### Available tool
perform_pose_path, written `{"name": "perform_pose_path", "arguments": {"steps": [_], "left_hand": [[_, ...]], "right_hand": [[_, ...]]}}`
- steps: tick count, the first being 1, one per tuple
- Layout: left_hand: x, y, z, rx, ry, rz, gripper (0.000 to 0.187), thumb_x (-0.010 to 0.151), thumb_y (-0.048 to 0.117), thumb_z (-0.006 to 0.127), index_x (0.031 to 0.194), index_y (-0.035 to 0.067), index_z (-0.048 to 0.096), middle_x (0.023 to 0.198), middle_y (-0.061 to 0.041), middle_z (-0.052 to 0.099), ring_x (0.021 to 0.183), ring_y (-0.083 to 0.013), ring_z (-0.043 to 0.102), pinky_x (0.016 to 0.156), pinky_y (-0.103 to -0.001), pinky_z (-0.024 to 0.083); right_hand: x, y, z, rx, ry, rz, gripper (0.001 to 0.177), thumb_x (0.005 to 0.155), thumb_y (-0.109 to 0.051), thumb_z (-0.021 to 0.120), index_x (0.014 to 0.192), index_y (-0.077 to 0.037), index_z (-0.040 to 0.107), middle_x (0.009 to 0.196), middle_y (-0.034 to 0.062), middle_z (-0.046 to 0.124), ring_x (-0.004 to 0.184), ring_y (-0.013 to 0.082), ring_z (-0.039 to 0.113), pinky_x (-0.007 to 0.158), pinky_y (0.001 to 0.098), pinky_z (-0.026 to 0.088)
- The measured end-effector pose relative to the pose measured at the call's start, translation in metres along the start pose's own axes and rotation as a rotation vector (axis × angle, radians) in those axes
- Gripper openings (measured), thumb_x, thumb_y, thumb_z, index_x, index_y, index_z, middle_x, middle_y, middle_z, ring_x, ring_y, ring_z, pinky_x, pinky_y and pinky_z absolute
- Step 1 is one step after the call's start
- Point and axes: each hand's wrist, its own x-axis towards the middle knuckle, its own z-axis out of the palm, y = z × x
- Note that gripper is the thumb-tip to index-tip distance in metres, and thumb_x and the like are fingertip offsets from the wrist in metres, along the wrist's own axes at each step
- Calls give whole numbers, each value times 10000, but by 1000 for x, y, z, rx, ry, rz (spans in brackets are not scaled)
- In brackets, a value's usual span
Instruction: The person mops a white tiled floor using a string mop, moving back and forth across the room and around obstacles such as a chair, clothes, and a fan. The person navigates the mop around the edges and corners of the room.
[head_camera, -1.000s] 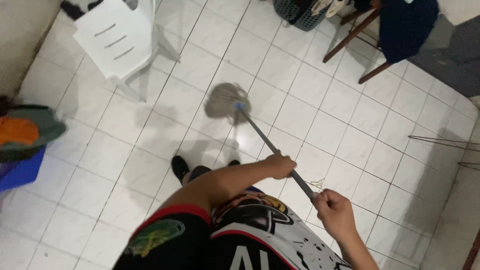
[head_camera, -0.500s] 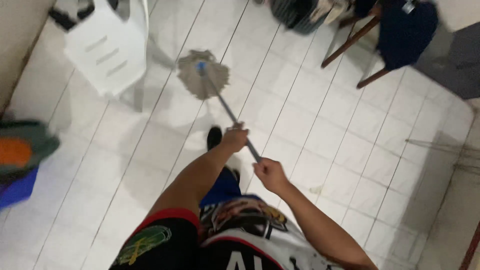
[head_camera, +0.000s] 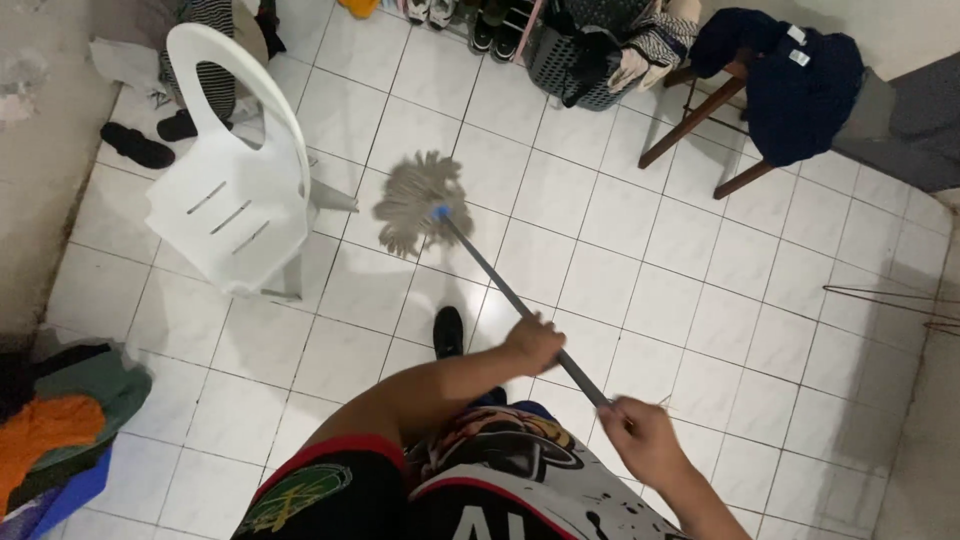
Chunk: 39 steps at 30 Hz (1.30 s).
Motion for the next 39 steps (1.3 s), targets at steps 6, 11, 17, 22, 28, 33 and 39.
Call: {"name": "perform_pose_path", "arguments": {"steps": [6, 11, 17, 22, 28, 33, 39], "left_hand": [[30, -61, 36, -124, 0, -185, 490, 950, 262, 634, 1421, 131, 604, 1437, -249, 602, 1413, -517, 467, 953, -736, 462], [3, -142, -36, -17, -72, -507, 436, 1039, 154, 533, 1474, 146, 565, 1629, -221, 384, 1501, -452, 358, 1105, -727, 320], [27, -187, -41, -102, -93, -600, 383, 1055, 164, 466, 1415, 207, 589, 1665, -170, 338, 1537, -418, 301, 1172, -656, 280], [27, -94, -50, 19, 48, -256, 261, 980, 244, 602, 1167, 135, 747, 1265, -197, 701, 1352, -427, 559, 1023, -586, 507], [15, -57, -68, -252, -106, -218, 173, 897, 115, 712, 1044, 27, 688, 1357, -302, 554, 1507, -544, 256, 1079, -686, 383], [51, -117, -41, -113, -64, -584, 466, 1055, 202, 543, 1518, 149, 515, 1669, -239, 306, 1561, -427, 230, 1191, -676, 242], [105, -114, -35, -144, 42, -678, 387, 1043, 160, 551, 1430, 158, 582, 1678, -266, 247, 1572, -446, 183, 1217, -677, 172]], "right_hand": [[50, 12, 33, 50, 168, -81, 390, 860, -228, 758, 540, -97, 578, 396, 59, 480, 401, 190, 434, 437, 332, 364], [148, -6, 116, 148, 15, -102, 221, 893, -117, 697, 708, -28, 618, 556, 153, 569, 543, 218, 532, 538, 374, 443], [177, -24, 110, 102, -73, -138, 233, 912, -189, 705, 724, -62, 650, 609, 154, 638, 562, 269, 602, 573, 399, 481], [105, -53, 21, -79, -96, -17, 274, 880, -206, 698, 659, -63, 618, 538, 171, 567, 502, 276, 525, 525, 409, 439], [95, 7, 26, -67, -85, -73, 323, 879, -126, 725, 582, -132, 597, 468, -37, 510, 398, 90, 422, 369, 251, 356], [160, -6, 65, 27, -102, -148, 227, 868, -202, 725, 739, -31, 648, 630, 246, 606, 628, 407, 617, 604, 466, 470], [197, 55, 26, 41, -185, -163, 279, 900, -220, 707, 698, -60, 600, 562, 153, 577, 561, 269, 563, 568, 399, 453]]}}
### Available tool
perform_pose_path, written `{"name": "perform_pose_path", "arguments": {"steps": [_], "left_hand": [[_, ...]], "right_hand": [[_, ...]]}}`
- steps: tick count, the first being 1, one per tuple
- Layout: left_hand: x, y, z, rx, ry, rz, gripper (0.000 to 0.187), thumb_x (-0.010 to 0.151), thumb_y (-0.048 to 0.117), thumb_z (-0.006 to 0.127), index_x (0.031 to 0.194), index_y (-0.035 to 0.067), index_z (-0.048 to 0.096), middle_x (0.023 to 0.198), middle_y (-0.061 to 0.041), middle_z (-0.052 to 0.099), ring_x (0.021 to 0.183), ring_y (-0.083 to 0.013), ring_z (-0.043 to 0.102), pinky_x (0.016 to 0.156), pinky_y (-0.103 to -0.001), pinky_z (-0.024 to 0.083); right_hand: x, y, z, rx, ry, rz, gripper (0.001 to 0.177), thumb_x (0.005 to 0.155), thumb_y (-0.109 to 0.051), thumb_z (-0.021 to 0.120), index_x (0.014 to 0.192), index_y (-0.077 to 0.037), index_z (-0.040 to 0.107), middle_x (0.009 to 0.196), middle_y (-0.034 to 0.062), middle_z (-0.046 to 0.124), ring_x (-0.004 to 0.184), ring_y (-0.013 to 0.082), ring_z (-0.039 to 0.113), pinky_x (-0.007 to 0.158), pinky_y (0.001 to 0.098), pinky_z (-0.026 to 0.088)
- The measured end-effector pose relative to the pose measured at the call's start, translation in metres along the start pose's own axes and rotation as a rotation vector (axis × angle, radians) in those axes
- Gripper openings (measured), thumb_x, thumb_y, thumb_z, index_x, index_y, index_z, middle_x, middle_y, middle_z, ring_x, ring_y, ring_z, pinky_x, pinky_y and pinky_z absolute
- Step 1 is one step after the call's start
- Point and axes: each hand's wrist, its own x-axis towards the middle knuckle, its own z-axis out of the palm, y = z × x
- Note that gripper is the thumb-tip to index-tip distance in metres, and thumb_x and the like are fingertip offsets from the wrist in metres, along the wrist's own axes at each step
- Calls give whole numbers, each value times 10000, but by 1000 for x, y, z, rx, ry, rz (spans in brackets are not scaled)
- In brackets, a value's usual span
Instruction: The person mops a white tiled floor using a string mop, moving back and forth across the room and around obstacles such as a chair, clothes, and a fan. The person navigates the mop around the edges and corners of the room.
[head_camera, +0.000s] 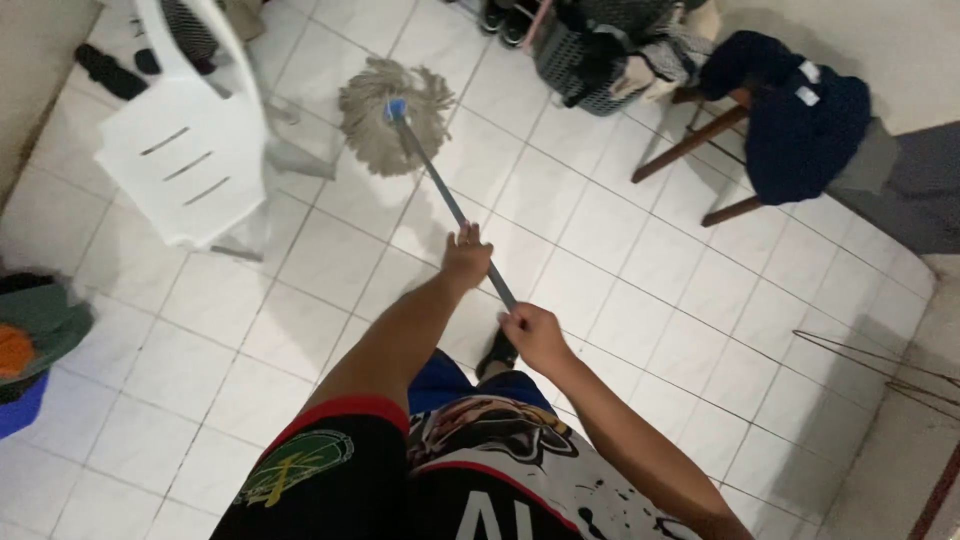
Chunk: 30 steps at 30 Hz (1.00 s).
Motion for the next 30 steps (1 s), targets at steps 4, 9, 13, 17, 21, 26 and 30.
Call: {"name": "perform_pose_path", "arguments": {"steps": [4, 9, 13, 17, 21, 26, 30], "left_hand": [[8, 121, 42, 51, -14, 121, 343, 1048, 222, 548, 1374, 164, 639, 1635, -256, 330, 1560, -445, 219, 1210, -650, 225], [-37, 277, 12, -92, 119, 494, 264, 914, 305, 671, 1075, 116, 758, 1189, -224, 702, 1281, -445, 607, 1007, -584, 484], [13, 315, 64, -108, 61, 645, 248, 894, 366, 648, 936, 142, 744, 892, -109, 742, 950, -321, 749, 828, -474, 575], [17, 305, 47, -62, 67, 487, 189, 911, 272, 667, 940, 102, 746, 873, -106, 758, 920, -306, 763, 800, -459, 591], [15, 251, 26, -5, 146, 330, 231, 897, 285, 726, 955, 63, 757, 917, -151, 763, 958, -347, 761, 829, -454, 607], [55, 170, 87, 17, 425, 248, 173, 896, 223, 763, 999, 93, 714, 1012, -128, 679, 1132, -329, 648, 1016, -450, 500], [52, 189, 89, 135, 209, 152, 208, 954, 263, 655, 1041, 100, 751, 1006, -121, 709, 1079, -317, 687, 957, -454, 524]], "right_hand": [[-67, 61, -106, 67, 55, 72, 201, 836, -146, 722, 676, -72, 626, 560, 80, 532, 580, 211, 542, 569, 358, 434], [-174, 87, -245, 396, 394, -140, 142, 891, -40, 725, 803, 60, 676, 824, 290, 738, 673, 336, 742, 627, 470, 616], [-176, 120, -271, 282, 544, -323, 240, 1007, 10, 584, 774, 54, 620, 807, 228, 715, 844, 368, 742, 725, 438, 602], [-136, 138, -282, 247, 475, -430, 306, 1049, -95, 559, 774, 13, 640, 724, 183, 714, 718, 323, 721, 612, 387, 576], [-82, 123, -247, 357, 309, -360, 350, 1036, -289, 609, 831, -33, 735, 839, 146, 776, 754, 213, 731, 626, 331, 565], [-47, 119, -192, 529, 96, -252, 320, 993, -240, 652, 773, -10, 691, 798, 180, 727, 794, 272, 654, 727, 386, 509], [-61, 141, -175, 747, 180, -49, 365, 964, -294, 618, 941, 36, 773, 598, 50, 548, 592, 102, 478, 580, 227, 384]]}}
